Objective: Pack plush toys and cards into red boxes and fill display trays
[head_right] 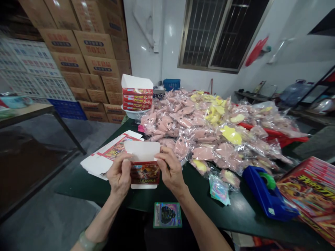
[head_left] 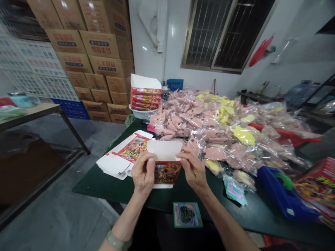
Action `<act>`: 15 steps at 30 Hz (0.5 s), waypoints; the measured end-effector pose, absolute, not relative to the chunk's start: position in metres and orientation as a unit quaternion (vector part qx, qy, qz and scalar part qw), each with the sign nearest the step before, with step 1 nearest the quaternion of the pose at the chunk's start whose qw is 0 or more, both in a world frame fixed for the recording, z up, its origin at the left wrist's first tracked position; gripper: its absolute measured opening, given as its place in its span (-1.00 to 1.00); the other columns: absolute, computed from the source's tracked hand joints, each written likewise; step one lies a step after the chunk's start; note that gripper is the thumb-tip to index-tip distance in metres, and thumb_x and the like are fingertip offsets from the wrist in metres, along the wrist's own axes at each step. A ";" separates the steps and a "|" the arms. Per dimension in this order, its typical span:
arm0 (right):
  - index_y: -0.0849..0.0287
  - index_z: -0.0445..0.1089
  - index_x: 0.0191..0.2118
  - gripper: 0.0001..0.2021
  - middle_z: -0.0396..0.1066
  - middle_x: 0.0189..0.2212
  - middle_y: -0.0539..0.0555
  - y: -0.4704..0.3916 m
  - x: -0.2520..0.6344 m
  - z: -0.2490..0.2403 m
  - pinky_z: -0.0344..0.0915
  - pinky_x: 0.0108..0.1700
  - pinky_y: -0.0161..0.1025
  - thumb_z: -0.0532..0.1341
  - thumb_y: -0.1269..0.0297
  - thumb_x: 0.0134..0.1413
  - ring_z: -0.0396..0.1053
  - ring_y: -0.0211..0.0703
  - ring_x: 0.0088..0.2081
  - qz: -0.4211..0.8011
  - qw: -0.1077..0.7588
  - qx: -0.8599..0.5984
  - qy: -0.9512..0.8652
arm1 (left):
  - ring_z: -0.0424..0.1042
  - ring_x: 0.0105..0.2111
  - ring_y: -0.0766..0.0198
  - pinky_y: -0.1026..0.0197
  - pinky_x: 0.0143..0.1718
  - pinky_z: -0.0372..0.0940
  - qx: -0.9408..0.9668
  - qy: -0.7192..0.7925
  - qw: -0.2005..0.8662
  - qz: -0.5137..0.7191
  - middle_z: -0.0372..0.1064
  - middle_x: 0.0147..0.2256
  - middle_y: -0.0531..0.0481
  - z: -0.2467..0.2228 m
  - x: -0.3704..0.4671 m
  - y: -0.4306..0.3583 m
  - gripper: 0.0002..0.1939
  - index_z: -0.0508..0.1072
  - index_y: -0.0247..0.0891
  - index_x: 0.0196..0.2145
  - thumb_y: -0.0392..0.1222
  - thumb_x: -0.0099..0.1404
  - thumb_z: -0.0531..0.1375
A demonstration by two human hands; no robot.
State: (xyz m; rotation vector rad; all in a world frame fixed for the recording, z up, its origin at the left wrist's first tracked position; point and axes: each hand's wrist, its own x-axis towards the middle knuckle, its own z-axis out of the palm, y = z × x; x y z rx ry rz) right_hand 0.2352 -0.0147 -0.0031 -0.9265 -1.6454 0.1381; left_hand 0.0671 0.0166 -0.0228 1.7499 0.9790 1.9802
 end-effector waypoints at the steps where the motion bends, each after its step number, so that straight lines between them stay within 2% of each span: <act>1: 0.12 0.39 -0.24 -0.83 0.32 -0.14 0.12 -0.013 0.236 -0.002 0.29 -0.09 -0.20 0.06 0.40 0.19 0.34 -0.15 -0.08 0.071 0.588 -0.401 -0.699 | 0.39 -0.29 0.23 0.17 -0.16 0.28 0.608 0.351 0.171 0.691 0.39 -0.39 -0.01 -0.019 0.068 0.016 -0.84 0.43 -0.25 -0.37 -0.15 0.27 0.10; 3: 0.13 0.40 -0.29 -0.86 0.34 -0.18 0.09 -0.011 0.236 0.000 0.31 -0.14 -0.24 0.08 0.37 0.18 0.35 -0.16 -0.11 0.109 0.597 -0.404 -0.684 | 0.39 -0.31 0.25 0.20 -0.20 0.29 0.601 0.366 0.194 0.684 0.39 -0.39 0.00 -0.014 0.068 0.015 -0.82 0.43 -0.25 -0.38 -0.16 0.29 0.08; 5: 0.10 0.35 -0.21 -0.89 0.34 -0.26 0.04 -0.009 0.238 0.001 0.33 -0.25 -0.30 0.13 0.35 0.15 0.37 -0.22 -0.21 0.172 0.614 -0.399 -0.659 | 0.41 -0.34 0.27 0.24 -0.27 0.30 0.574 0.356 0.273 0.685 0.41 -0.34 0.00 -0.011 0.068 0.013 -0.86 0.40 -0.21 -0.25 -0.16 0.28 0.09; 7: 0.04 0.21 0.00 -0.69 0.33 -0.27 0.01 -0.010 0.241 -0.001 0.34 -0.28 -0.33 0.15 0.35 0.12 0.36 -0.26 -0.27 0.241 0.615 -0.388 -0.643 | 0.43 -0.31 0.26 0.24 -0.29 0.32 0.528 0.318 0.393 0.682 0.43 -0.25 -0.01 -0.011 0.069 0.011 -0.72 0.30 -0.14 -0.06 -0.17 0.25 0.12; 9: 0.01 0.09 0.12 -0.55 0.33 -0.24 0.02 -0.011 0.245 -0.005 0.35 -0.27 -0.31 0.15 0.34 0.12 0.35 -0.27 -0.28 0.283 0.592 -0.383 -0.650 | 0.44 -0.26 0.25 0.23 -0.24 0.33 0.490 0.281 0.487 0.666 0.43 -0.20 -0.03 -0.012 0.070 0.012 -0.61 0.26 -0.12 -0.01 -0.18 0.19 0.17; 10: 0.02 0.11 0.12 -0.57 0.33 -0.24 0.03 -0.011 0.247 -0.007 0.36 -0.27 -0.31 0.14 0.33 0.13 0.35 -0.27 -0.27 0.282 0.584 -0.387 -0.655 | 0.44 -0.25 0.24 0.23 -0.22 0.33 0.482 0.275 0.506 0.660 0.43 -0.21 -0.03 -0.013 0.071 0.014 -0.63 0.30 -0.13 -0.04 -0.19 0.17 0.19; 12: 0.06 0.26 -0.02 -0.73 0.34 -0.28 0.02 -0.011 0.250 -0.011 0.35 -0.29 -0.32 0.13 0.33 0.14 0.35 -0.26 -0.28 0.241 0.588 -0.404 -0.658 | 0.44 -0.27 0.26 0.25 -0.23 0.32 0.474 0.269 0.515 0.661 0.44 -0.25 -0.02 -0.013 0.075 0.019 -0.75 0.38 -0.17 -0.18 -0.19 0.14 0.22; 15: 0.09 0.36 -0.22 -0.88 0.36 -0.30 0.03 -0.010 0.253 -0.011 0.34 -0.20 -0.27 0.10 0.36 0.16 0.35 -0.23 -0.22 0.158 0.604 -0.415 -0.662 | 0.42 -0.28 0.25 0.24 -0.26 0.31 0.469 0.249 0.517 0.671 0.43 -0.26 -0.01 -0.011 0.080 0.027 -0.86 0.38 -0.20 -0.36 -0.19 0.10 0.25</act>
